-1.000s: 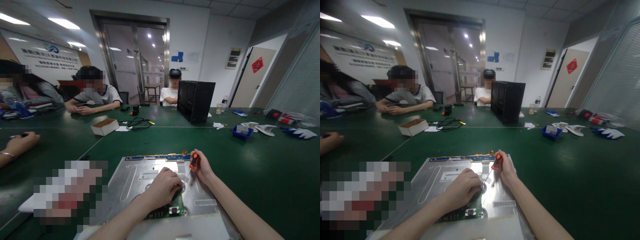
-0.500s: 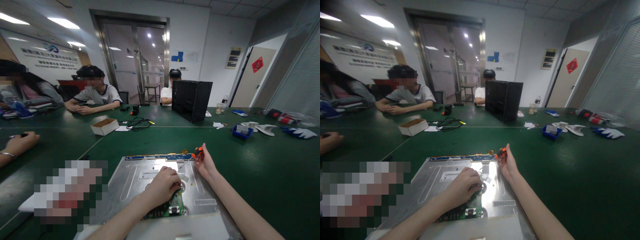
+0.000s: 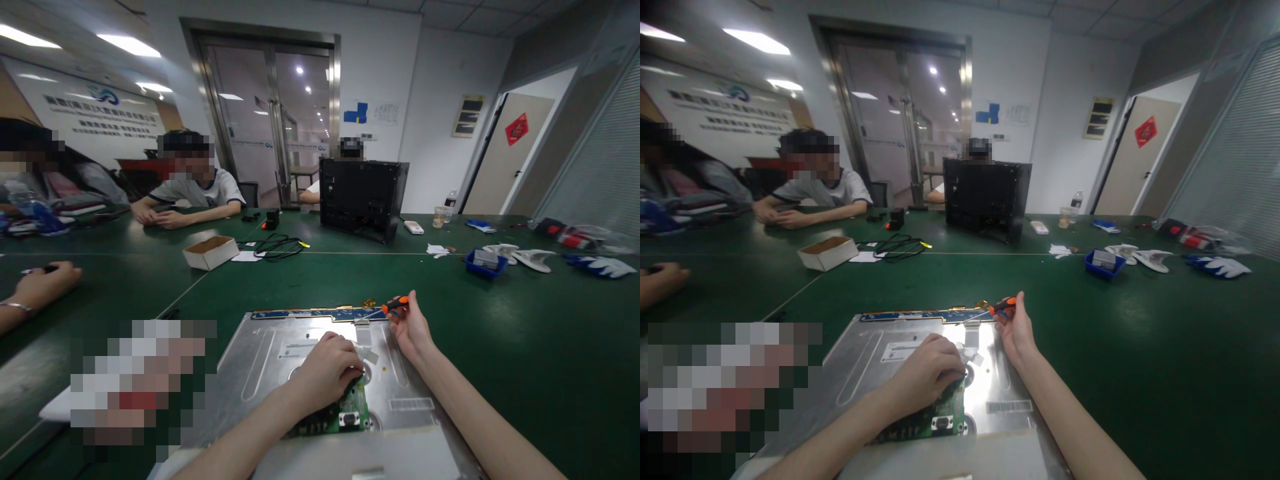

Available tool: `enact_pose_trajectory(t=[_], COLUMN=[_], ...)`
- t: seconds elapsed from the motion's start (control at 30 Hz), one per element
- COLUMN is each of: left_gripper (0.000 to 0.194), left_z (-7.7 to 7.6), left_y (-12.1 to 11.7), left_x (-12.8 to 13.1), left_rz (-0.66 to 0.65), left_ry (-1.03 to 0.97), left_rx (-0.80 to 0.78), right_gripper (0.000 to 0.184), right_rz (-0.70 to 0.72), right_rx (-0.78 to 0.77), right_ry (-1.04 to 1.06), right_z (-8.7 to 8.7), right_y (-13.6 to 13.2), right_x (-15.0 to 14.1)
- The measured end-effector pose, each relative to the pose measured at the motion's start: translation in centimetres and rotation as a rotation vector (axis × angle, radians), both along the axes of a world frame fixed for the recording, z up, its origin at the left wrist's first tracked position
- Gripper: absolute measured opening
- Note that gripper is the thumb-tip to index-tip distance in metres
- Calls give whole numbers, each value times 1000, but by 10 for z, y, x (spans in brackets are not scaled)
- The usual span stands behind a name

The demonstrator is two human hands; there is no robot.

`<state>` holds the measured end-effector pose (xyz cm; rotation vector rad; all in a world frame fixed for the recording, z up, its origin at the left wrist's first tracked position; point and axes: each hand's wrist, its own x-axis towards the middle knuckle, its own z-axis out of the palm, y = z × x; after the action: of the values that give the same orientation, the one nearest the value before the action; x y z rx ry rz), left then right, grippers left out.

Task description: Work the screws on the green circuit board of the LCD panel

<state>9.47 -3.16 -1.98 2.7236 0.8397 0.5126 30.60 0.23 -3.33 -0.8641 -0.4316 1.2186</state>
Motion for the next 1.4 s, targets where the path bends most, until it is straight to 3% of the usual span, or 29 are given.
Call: enact_pose_trajectory(t=[0.33,0.57,0.73,0.97,1.17,1.4], left_gripper=[19,16,15,14,18,16], left_z=[-2,0,-1,-1,-1,-3], left_y=[1,3,3,3,4,7], left_x=[-1,-1,0,0,0,1], left_rz=[1,-4,6,12,9,5], left_ry=[-22,-35,-31,-37,-36,-21], left_rx=[-6,-28,-34,-66,-76,-68], right_gripper=[33,54,57,64,54,53], right_rz=[-36,-44,-57,-195,-223,-228], right_rx=[87,115,136,334,754,857], right_ry=[-16,-90,-159,-626,-1137,-1295], right_z=[8,12,18,27,24,23], right_y=[-5,-11,-17,-44,-55,-52], right_x=[-6,-15,-18,-25,-32,-34])
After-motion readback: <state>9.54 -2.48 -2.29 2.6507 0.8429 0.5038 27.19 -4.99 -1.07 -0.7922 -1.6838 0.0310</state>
